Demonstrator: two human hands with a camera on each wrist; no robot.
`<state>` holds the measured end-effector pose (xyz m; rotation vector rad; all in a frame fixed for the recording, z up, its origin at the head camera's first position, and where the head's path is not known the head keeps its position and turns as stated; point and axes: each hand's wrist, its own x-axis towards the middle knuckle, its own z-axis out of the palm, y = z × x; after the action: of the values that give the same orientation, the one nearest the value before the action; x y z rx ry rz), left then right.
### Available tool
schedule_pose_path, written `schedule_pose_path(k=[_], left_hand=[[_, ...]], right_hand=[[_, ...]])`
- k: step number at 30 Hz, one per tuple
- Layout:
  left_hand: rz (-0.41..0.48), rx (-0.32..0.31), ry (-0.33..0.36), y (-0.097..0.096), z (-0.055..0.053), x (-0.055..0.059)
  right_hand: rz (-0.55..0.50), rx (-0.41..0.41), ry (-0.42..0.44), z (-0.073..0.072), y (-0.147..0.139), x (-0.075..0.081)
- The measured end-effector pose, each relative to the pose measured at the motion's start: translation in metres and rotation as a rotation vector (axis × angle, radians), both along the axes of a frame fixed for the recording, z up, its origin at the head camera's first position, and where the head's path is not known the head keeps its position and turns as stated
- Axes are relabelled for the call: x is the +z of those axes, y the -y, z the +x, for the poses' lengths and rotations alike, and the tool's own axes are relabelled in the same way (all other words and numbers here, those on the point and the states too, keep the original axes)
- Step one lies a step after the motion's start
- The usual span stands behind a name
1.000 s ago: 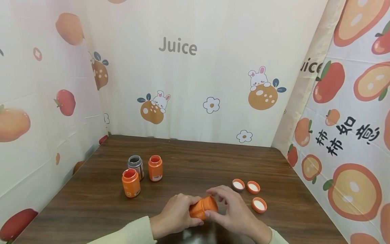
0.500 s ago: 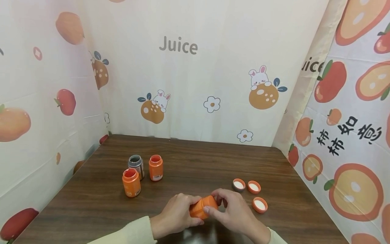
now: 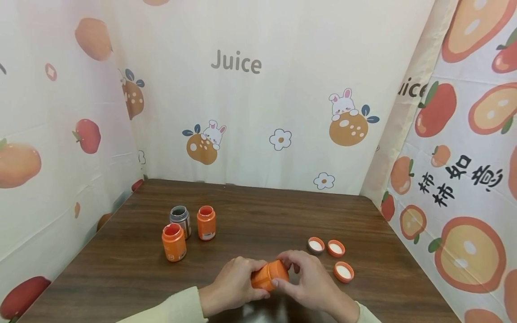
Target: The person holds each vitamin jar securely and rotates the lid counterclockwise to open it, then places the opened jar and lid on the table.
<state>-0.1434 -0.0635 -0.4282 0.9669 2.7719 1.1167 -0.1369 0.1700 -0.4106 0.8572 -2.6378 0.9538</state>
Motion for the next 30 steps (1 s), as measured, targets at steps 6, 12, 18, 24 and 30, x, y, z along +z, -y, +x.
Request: schedule_pose_path(k=[6, 12, 18, 24, 30], left_hand=[[0.003, -0.005, -0.018, 0.0005, 0.0000, -0.0004], [-0.001, -0.007, -0.019, 0.0012, -0.0002, -0.0009], [-0.001, -0.010, -0.036, 0.0018, 0.0001, -0.0010], [-0.003, -0.005, -0.029, 0.0018, 0.0008, 0.0001], [0.004, -0.010, -0.030, 0.0022, 0.0009, -0.0004]], right_hand=[[-0.020, 0.063, -0.018, -0.0004, -0.0027, -0.0007], [-0.028, 0.125, -0.051, -0.0007, -0.0028, 0.0014], [-0.045, 0.192, -0.091, -0.0001, -0.0020, 0.0039], [-0.043, 0.211, -0.091, -0.0004, -0.0021, 0.0043], [-0.051, 0.213, -0.095, -0.0008, -0.0022, 0.0043]])
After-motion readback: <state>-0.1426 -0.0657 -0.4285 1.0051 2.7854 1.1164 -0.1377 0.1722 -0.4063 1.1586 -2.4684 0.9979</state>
